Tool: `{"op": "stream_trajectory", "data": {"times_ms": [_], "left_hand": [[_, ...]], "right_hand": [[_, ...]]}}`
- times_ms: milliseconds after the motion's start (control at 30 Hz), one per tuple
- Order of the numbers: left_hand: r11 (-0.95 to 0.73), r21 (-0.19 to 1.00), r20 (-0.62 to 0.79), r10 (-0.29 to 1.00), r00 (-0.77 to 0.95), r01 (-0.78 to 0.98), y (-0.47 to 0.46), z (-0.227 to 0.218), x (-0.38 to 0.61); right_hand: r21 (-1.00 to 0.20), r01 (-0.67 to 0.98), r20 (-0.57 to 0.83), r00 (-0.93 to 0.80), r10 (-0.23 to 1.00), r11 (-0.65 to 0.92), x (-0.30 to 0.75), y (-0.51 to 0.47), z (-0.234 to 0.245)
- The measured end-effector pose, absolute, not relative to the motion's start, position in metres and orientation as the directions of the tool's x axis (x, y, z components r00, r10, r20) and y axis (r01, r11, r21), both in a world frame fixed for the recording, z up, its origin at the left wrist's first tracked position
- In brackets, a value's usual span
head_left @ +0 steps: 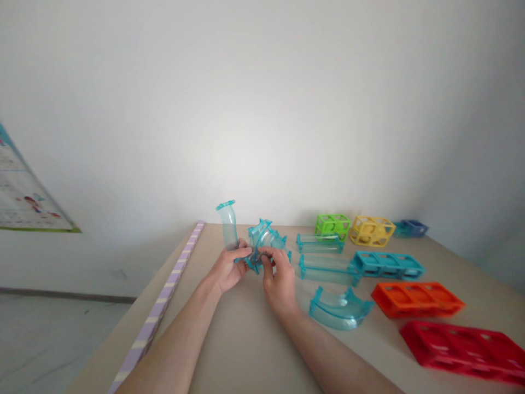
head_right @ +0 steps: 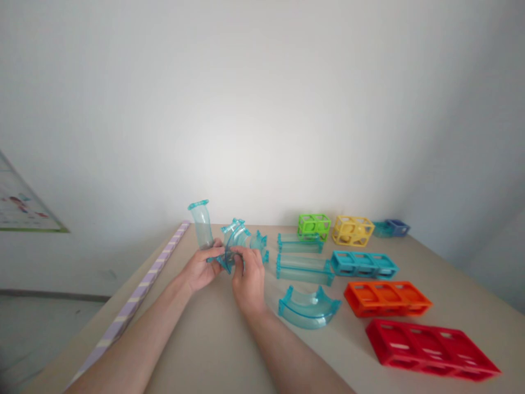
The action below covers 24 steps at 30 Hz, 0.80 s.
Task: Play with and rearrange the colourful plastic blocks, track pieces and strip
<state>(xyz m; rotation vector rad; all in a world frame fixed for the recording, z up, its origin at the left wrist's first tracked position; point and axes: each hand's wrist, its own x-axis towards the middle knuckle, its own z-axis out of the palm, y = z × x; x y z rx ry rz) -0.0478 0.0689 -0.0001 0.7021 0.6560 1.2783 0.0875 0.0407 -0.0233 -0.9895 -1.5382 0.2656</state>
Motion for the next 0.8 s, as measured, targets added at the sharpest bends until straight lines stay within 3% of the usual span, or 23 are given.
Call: {"op": "stream_trajectory", "data": {"times_ms": [233,400,533,667,800], "left_hand": [[-0.146,0.72,0.033,0.984,-0.176,-0.678,0.079,-0.001,-0.048],[-0.14,0.769,0.013,0.979,-0.204,-0.624,0.073,-0.001,-0.042],[-0.174,0.804,0.066,0.976,-0.206,-0.568,0.07,0.0,-0.038],[-0.229,0.805,0.124,0.967,-0.223,-0.547,0.066,0.004,-0.033],[-0.246,0.825,0.221,0.969,-0.11,-0.509,0.055,0.009,-0.03]], "right_hand": [[-0.645,0.346,0.712,-0.053,0.7,0.682,0.082,0.032,-0.02],[-0.579,0.361,0.708,-0.223,0.67,0.731,0.079,0.033,-0.023],[-0.426,0.503,0.755,-0.26,0.602,0.752,0.082,0.033,-0.015],[-0.316,0.704,0.823,-0.13,0.553,0.636,0.085,0.03,-0.003],[-0.47,0.66,0.826,0.094,0.556,0.587,0.084,0.03,-0.002]]}}
